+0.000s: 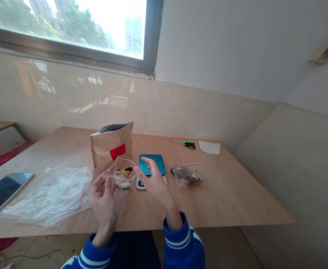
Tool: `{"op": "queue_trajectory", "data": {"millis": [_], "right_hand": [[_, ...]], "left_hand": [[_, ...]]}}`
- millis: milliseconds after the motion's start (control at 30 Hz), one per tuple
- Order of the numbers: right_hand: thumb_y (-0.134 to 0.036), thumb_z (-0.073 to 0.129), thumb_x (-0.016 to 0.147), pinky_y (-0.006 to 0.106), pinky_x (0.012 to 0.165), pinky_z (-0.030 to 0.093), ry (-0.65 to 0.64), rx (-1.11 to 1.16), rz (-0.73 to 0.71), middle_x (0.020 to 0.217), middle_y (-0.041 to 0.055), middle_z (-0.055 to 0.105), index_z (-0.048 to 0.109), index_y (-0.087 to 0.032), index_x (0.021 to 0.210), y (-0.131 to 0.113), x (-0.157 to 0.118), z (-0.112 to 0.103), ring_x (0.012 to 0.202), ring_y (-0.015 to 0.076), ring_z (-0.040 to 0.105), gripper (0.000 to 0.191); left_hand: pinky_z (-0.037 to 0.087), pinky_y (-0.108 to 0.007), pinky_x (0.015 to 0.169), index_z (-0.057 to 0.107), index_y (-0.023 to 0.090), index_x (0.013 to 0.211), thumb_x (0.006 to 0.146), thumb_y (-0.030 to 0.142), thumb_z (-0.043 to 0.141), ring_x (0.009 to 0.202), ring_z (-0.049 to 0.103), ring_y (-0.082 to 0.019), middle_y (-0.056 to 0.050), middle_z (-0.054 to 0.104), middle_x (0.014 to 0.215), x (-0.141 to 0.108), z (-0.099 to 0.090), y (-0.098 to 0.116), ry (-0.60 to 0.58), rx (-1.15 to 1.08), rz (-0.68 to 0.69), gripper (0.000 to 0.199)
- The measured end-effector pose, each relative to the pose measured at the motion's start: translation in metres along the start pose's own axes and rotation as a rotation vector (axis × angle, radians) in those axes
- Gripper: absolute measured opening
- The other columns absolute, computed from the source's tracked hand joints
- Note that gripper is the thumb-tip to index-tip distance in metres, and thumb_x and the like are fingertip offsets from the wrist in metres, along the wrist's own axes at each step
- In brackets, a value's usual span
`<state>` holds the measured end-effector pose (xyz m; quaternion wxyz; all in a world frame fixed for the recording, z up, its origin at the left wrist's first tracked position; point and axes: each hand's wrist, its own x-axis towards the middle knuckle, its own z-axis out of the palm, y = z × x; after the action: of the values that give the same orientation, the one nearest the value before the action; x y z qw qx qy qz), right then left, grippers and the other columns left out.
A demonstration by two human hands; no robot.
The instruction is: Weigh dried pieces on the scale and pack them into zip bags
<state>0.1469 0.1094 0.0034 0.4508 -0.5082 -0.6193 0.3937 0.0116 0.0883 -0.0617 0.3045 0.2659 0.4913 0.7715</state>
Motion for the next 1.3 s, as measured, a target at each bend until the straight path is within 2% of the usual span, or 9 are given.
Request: {"op": "queue_trajectory", "data": {"millis": [133, 300, 400, 500, 633, 833, 967, 1133, 1300], "right_hand": [[-0.049, 0.073, 0.073, 0.048, 0.106, 0.041, -0.06, 0.113, 0.075, 0.142, 0.0133, 0.049, 0.04, -0.024, 0.137, 0.016, -0.022, 0.018, 0.128, 0.0261, 0.05, 0.076], [-0.042, 0.053, 0.091, 0.042, 0.109, 0.04, 0.007, 0.25, -0.074, 0.138, 0.0086, 0.054, 0.043, -0.027, 0.135, 0.007, -0.035, 0.025, 0.129, 0.0204, 0.051, 0.048], [-0.044, 0.051, 0.092, 0.041, 0.107, 0.042, 0.09, 0.219, -0.08, 0.134, 0.0087, 0.058, 0.05, -0.026, 0.129, 0.001, -0.042, 0.015, 0.123, 0.0215, 0.056, 0.041], [-0.048, 0.057, 0.088, 0.038, 0.097, 0.05, 0.128, 0.225, -0.056, 0.12, 0.0079, 0.067, 0.053, -0.026, 0.118, 0.002, -0.052, 0.007, 0.109, 0.0217, 0.065, 0.037], [-0.051, 0.061, 0.084, 0.033, 0.078, 0.054, 0.099, 0.284, -0.004, 0.094, 0.0046, 0.074, 0.05, -0.025, 0.092, 0.01, -0.064, 0.002, 0.086, 0.0204, 0.07, 0.029], [-0.053, 0.071, 0.075, 0.037, 0.079, 0.053, 0.126, 0.33, 0.093, 0.083, 0.0069, 0.075, 0.063, -0.02, 0.076, 0.023, -0.075, -0.016, 0.085, 0.0252, 0.071, 0.033], [-0.051, 0.076, 0.07, 0.041, 0.088, 0.052, 0.259, 0.457, 0.157, 0.086, 0.0095, 0.077, 0.071, -0.019, 0.082, 0.026, -0.08, -0.017, 0.088, 0.0267, 0.072, 0.035], [-0.054, 0.07, 0.075, 0.037, 0.078, 0.055, 0.406, 0.439, 0.155, 0.086, 0.0106, 0.077, 0.075, -0.018, 0.084, 0.036, -0.086, -0.016, 0.082, 0.0253, 0.072, 0.037], [-0.058, 0.064, 0.077, 0.036, 0.078, 0.054, 0.573, 0.207, 0.148, 0.09, 0.0111, 0.077, 0.075, -0.016, 0.091, 0.042, -0.09, -0.023, 0.087, 0.0267, 0.071, 0.045]], "left_hand": [[0.046, -0.043, 0.099, 0.058, 0.021, 0.117, 0.084, 0.036, 0.065, 0.119, 0.058, -0.025, -0.012, 0.061, 0.129, -0.012, 0.002, 0.001, -0.037, -0.104, 0.016, 0.038], [0.036, -0.043, 0.109, 0.064, 0.023, 0.114, 0.094, 0.037, 0.047, 0.129, 0.049, -0.024, -0.008, 0.058, 0.134, -0.027, -0.002, 0.014, -0.287, 0.009, 0.117, 0.029], [0.037, -0.043, 0.108, 0.063, 0.023, 0.112, 0.09, 0.038, 0.053, 0.126, 0.051, -0.025, -0.008, 0.058, 0.133, -0.021, -0.007, 0.023, -0.253, 0.097, 0.177, 0.029], [0.046, -0.037, 0.098, 0.057, 0.024, 0.12, 0.086, 0.041, 0.06, 0.119, 0.056, -0.023, -0.008, 0.058, 0.133, -0.011, -0.009, 0.028, -0.282, 0.062, 0.065, 0.038], [0.052, -0.027, 0.076, 0.065, 0.019, 0.091, 0.084, 0.044, 0.062, 0.086, 0.066, -0.017, -0.004, 0.07, 0.093, -0.003, -0.014, 0.034, -0.441, 0.039, -0.059, 0.026], [0.04, -0.017, 0.05, 0.062, 0.018, 0.076, 0.08, 0.046, 0.066, 0.054, 0.048, -0.008, 0.004, 0.056, 0.063, -0.004, -0.027, 0.044, -0.315, 0.145, -0.034, 0.028], [0.039, -0.015, 0.052, 0.061, 0.018, 0.075, 0.08, 0.044, 0.066, 0.056, 0.047, -0.007, 0.004, 0.055, 0.065, -0.01, -0.024, 0.049, -0.358, 0.081, -0.068, 0.026], [0.044, -0.015, 0.061, 0.064, 0.019, 0.08, 0.08, 0.042, 0.066, 0.068, 0.056, -0.009, 0.003, 0.062, 0.075, -0.016, -0.02, 0.045, -0.329, -0.04, -0.162, 0.023], [0.047, -0.019, 0.064, 0.067, 0.018, 0.081, 0.081, 0.042, 0.064, 0.071, 0.059, -0.012, 0.001, 0.064, 0.075, -0.009, -0.03, 0.047, -0.525, 0.056, -0.185, 0.024]]}}
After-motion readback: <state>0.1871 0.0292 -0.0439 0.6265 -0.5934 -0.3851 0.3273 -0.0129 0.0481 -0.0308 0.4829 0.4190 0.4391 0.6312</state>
